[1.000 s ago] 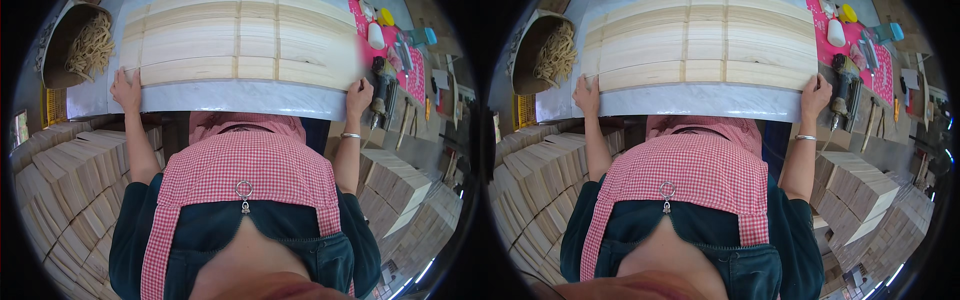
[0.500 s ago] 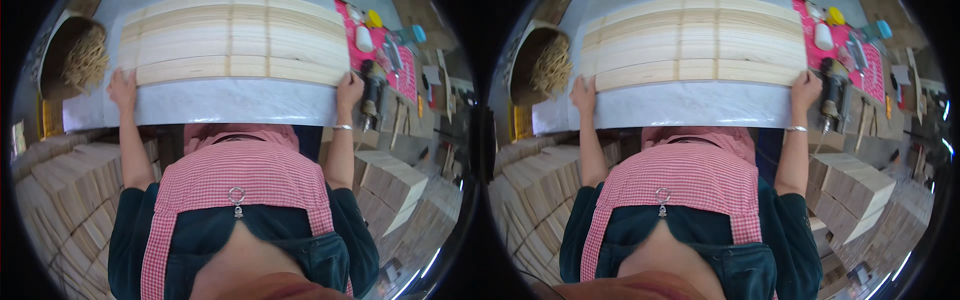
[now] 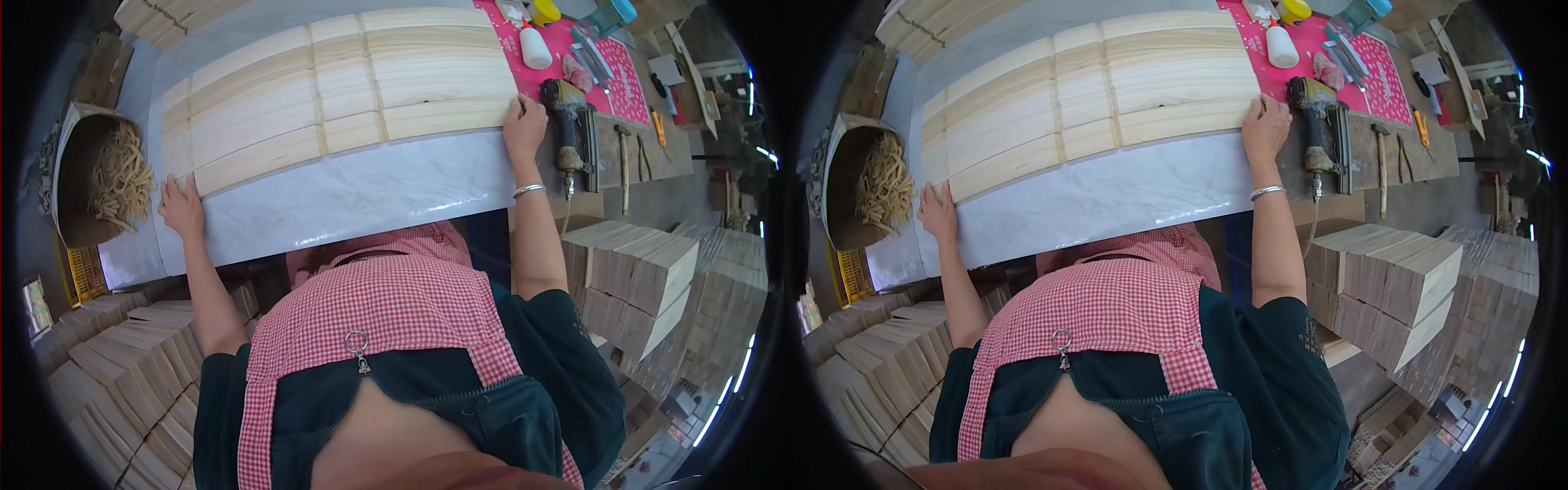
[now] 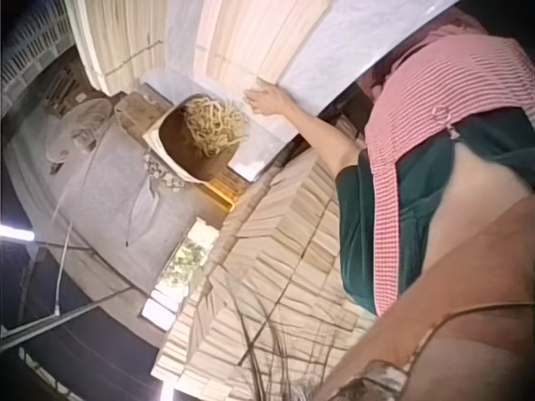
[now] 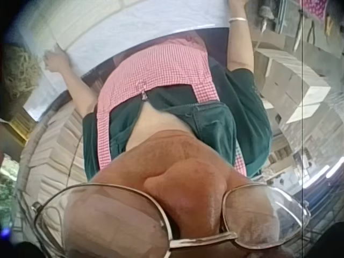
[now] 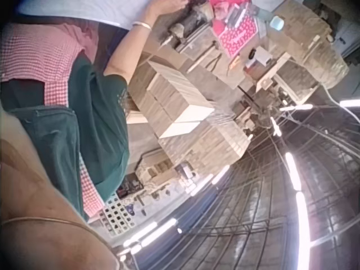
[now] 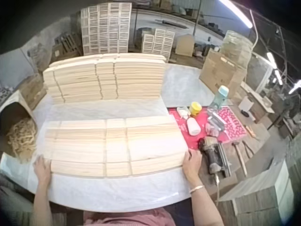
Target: Assembling wooden box frames using wooden planks, glue, and a staple gun.
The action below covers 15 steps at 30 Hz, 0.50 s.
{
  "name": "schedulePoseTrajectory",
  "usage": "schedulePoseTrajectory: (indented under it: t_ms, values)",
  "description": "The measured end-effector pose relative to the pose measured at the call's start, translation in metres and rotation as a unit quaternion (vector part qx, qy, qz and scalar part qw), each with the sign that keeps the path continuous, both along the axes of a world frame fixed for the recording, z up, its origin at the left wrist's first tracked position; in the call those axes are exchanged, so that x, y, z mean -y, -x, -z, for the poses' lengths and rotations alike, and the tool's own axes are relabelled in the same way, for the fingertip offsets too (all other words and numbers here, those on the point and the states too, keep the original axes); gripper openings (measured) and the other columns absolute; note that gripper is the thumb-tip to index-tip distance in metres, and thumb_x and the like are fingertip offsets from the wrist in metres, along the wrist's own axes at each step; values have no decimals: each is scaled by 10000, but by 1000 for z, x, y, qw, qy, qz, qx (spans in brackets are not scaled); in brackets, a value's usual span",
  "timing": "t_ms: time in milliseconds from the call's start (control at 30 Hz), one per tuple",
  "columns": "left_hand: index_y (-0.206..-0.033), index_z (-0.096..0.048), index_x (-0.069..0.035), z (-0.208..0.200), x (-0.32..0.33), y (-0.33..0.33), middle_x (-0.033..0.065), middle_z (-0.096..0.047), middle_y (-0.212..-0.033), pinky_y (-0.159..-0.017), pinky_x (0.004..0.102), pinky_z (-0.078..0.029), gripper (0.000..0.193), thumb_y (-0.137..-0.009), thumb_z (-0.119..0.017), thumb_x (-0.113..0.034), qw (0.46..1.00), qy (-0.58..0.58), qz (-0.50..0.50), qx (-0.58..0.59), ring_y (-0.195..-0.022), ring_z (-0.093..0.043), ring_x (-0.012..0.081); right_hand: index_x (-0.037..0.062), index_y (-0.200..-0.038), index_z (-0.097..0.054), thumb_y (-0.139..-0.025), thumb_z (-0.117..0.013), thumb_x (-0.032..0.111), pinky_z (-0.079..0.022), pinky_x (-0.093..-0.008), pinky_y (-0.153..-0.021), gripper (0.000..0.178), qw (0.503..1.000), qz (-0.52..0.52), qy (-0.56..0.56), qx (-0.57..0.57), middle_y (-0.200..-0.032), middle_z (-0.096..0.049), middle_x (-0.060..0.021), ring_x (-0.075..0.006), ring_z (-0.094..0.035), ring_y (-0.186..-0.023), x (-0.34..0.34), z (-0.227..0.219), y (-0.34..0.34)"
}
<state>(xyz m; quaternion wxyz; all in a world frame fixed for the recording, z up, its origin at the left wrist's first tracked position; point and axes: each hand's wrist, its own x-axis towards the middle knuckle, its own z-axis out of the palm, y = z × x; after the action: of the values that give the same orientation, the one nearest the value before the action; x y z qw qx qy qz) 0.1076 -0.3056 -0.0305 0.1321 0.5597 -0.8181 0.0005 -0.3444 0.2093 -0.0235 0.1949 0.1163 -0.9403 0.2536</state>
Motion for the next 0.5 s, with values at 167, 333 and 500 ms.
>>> schedulePoseTrajectory:
  t_ms: [167,333,500]
  values:
    - [-1463,-527,-131,-3,-19,10,146,-446,-1566,-1118,535,-370,627,-993,-525,-547,997,67,-27,15,-1417,-385,431,59,-1158,-703,-910,-673,235,-510,-439,-873,306,992,-33,-1,-125,-1071,-656,-172,-371,-612,-942,-13,-21,-8]
    - [-1447,-528,-64,-15,-22,34,203,-441,-1554,-1136,507,-364,574,-1000,-577,-421,972,184,141,-26,-1432,-380,446,68,-1236,-669,-905,-686,291,-523,-452,-865,399,977,93,-125,-145,-1083,-657,-174,-364,-633,-955,-62,-54,2]
    - [-1421,-542,-26,-49,-73,130,234,-437,-1546,-1145,470,-362,540,-968,-647,-300,933,136,306,-131,-1419,-412,419,64,-1245,-662,-902,-694,309,-528,-462,-848,422,976,105,-168,85,-1083,-665,-188,-371,-648,-937,-97,-49,-1]
